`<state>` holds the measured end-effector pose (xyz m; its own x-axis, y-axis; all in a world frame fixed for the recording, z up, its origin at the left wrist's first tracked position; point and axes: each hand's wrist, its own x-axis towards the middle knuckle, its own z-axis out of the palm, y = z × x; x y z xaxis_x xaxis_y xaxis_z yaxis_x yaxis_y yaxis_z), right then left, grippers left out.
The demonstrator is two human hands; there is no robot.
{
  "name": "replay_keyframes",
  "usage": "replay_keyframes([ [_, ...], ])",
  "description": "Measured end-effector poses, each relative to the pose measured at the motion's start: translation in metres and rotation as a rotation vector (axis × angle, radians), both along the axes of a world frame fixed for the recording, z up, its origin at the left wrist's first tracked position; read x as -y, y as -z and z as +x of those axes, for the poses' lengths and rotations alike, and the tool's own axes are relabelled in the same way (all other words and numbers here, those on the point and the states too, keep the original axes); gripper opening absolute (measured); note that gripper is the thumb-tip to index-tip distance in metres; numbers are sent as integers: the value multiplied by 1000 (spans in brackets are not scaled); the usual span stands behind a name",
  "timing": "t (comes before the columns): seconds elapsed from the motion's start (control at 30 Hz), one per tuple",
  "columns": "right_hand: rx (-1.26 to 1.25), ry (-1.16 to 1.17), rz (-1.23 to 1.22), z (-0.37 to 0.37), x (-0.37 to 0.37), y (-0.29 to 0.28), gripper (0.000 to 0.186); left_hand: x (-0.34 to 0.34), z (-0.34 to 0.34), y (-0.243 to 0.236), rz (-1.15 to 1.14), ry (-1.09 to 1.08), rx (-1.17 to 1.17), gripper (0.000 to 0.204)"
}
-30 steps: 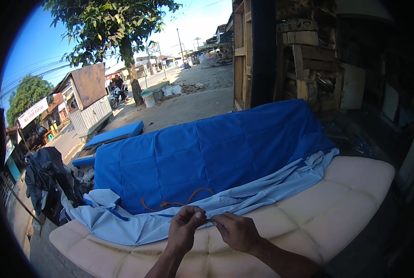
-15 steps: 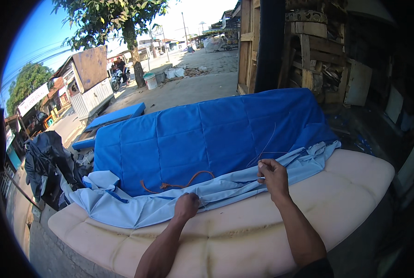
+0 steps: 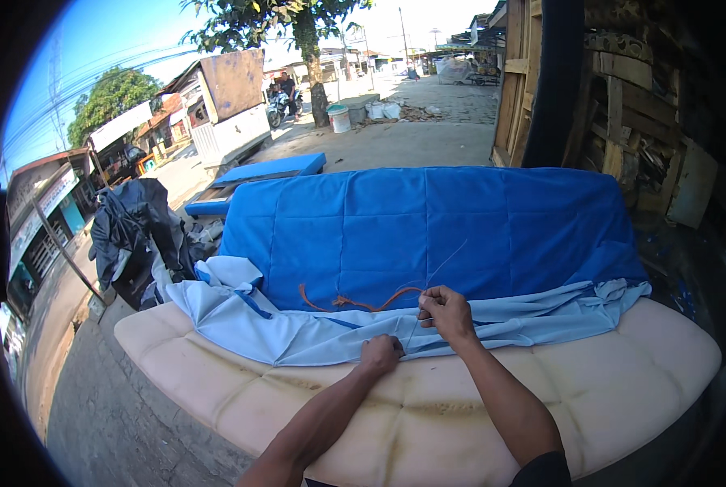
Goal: The person sews a fabric cover onto a foam cushion using a needle and thread, pushing the needle and pulling the thread through the material to secure the upholstery.
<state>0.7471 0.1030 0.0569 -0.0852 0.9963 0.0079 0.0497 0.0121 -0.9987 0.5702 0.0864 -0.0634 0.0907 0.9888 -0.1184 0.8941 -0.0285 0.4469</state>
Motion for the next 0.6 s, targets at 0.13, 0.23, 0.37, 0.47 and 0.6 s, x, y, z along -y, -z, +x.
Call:
replay_keyframes([
  [0.13, -49, 11, 91, 11, -4, -4, 16, 17, -4, -25, 156, 27, 284, 15],
  [0.23, -80, 0, 92, 23, -6, -13, 18, 47, -6, -49, 89, 252, 311, 18],
  [0.37, 109, -221, -30, 22, -1, -11, 17, 69, -11, -52, -23, 258, 396, 17],
  [0.47, 182, -266, -61, 16, 2, 4, 17, 68, -15, -55, -105, 287, 455, 20],
  [0.6, 177, -312, -95, 13, 0, 24, 18, 61, -17, -56, -162, 337, 481, 22],
])
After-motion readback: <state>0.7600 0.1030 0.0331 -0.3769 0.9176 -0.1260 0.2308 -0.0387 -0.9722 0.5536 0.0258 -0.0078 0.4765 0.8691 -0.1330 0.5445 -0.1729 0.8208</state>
